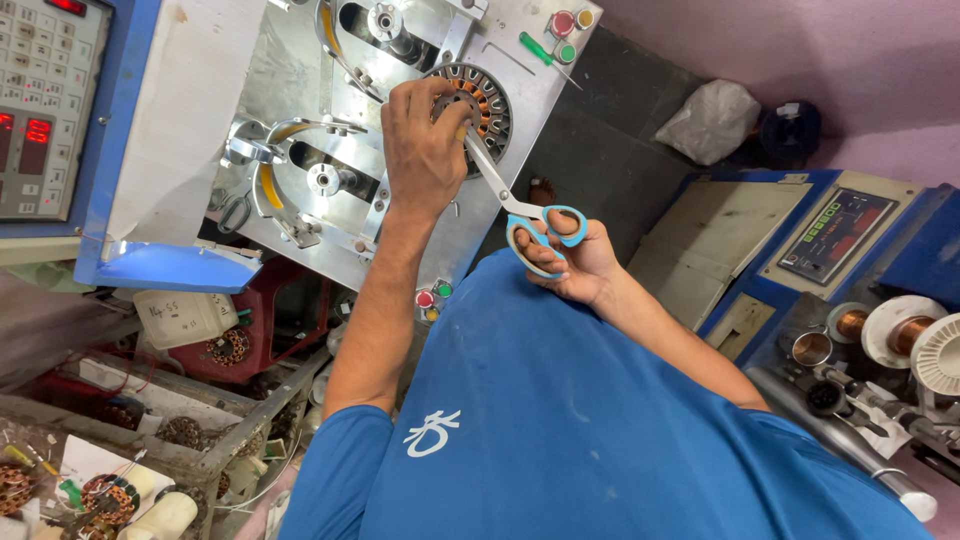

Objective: The person inserts insulation strips into the slots of a motor stator, handles a plastic container, and uses a winding machine to apply copper wire to the stator, trimming the wire with scissors.

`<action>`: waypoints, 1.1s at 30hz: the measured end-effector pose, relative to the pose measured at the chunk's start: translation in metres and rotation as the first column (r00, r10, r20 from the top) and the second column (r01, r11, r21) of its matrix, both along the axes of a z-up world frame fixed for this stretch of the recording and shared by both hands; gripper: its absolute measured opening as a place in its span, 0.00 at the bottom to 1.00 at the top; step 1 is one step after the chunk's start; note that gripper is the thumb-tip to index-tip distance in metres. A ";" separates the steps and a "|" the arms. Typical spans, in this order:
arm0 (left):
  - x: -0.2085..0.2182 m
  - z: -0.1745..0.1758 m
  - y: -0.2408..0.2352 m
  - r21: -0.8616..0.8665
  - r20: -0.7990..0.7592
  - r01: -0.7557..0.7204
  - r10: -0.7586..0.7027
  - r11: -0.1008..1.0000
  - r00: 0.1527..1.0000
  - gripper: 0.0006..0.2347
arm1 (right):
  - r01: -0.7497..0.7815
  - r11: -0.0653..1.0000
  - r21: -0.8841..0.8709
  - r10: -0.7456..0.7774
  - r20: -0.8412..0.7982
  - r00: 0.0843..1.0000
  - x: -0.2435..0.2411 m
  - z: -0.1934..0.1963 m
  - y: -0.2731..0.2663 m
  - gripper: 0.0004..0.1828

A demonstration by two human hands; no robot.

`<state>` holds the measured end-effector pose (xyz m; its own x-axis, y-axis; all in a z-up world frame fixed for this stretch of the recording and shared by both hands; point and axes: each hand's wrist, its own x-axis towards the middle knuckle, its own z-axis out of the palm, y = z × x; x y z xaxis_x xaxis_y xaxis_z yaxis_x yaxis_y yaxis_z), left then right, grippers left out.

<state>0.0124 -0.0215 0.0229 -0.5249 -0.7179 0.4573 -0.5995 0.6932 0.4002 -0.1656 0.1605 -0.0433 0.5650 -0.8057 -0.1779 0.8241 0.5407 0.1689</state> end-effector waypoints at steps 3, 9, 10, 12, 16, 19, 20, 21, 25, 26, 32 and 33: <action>-0.001 -0.002 0.000 -0.008 -0.002 -0.002 0.002 1.000 1.000 0.05 | 0.013 1.000 -0.011 -0.013 0.010 1.000 0.000 -0.002 -0.002 0.27; -0.001 -0.002 0.000 -0.042 0.010 -0.005 0.005 0.999 1.000 0.06 | 0.007 1.000 -0.019 -0.007 -0.006 1.000 -0.002 -0.004 -0.003 0.25; -0.001 -0.001 0.000 -0.044 0.012 -0.007 0.007 0.999 1.000 0.06 | 0.002 1.000 -0.017 -0.003 -0.022 1.000 -0.002 -0.005 -0.002 0.24; -0.003 0.001 0.000 -0.046 0.015 -0.010 0.010 0.999 1.000 0.07 | -0.004 1.000 -0.019 0.003 -0.051 0.999 -0.002 -0.005 -0.001 0.24; -0.003 0.013 0.001 -0.002 -0.149 -0.014 0.013 1.000 0.989 0.06 | 0.003 0.999 -0.053 -0.010 -0.141 0.990 -0.009 -0.004 -0.003 0.23; 0.003 0.028 -0.002 0.022 -0.301 -0.062 0.065 0.998 0.952 0.05 | 0.062 0.993 -0.101 -0.091 -0.318 0.944 -0.026 -0.005 -0.010 0.22; 0.008 0.034 -0.004 0.031 -0.331 -0.080 0.086 0.996 0.940 0.05 | 0.085 0.989 -0.122 -0.126 -0.386 0.914 -0.032 -0.006 -0.013 0.22; 0.012 0.040 -0.008 0.038 -0.364 -0.102 0.109 0.994 0.925 0.05 | 0.086 0.990 -0.110 -0.127 -0.458 0.880 -0.040 -0.009 -0.017 0.21; 0.032 0.064 -0.024 -0.035 -0.408 -0.213 0.181 0.976 0.895 0.06 | 0.101 0.994 -0.047 -0.103 -0.726 0.680 -0.066 -0.024 -0.038 0.19; 0.038 0.071 -0.028 -0.036 -0.412 -0.232 0.197 0.972 0.890 0.06 | 0.109 0.994 -0.029 -0.090 -0.784 0.614 -0.070 -0.029 -0.043 0.19; 0.068 0.110 -0.069 -0.153 -0.439 -0.359 0.262 0.921 0.860 0.06 | -0.132 0.988 0.074 0.050 -0.983 -0.175 -0.069 -0.059 -0.083 0.20; 0.074 0.116 -0.080 -0.173 -0.435 -0.380 0.275 0.909 0.857 0.06 | -0.187 0.980 0.074 0.014 -0.952 -0.304 -0.066 -0.062 -0.091 0.20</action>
<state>0.0860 -0.1020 0.1392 -0.0188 -0.6535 0.7567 -0.6381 0.5905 0.4941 -0.2318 0.0692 -0.1055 -0.1873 -0.8169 -0.5455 -0.1942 0.5751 -0.7947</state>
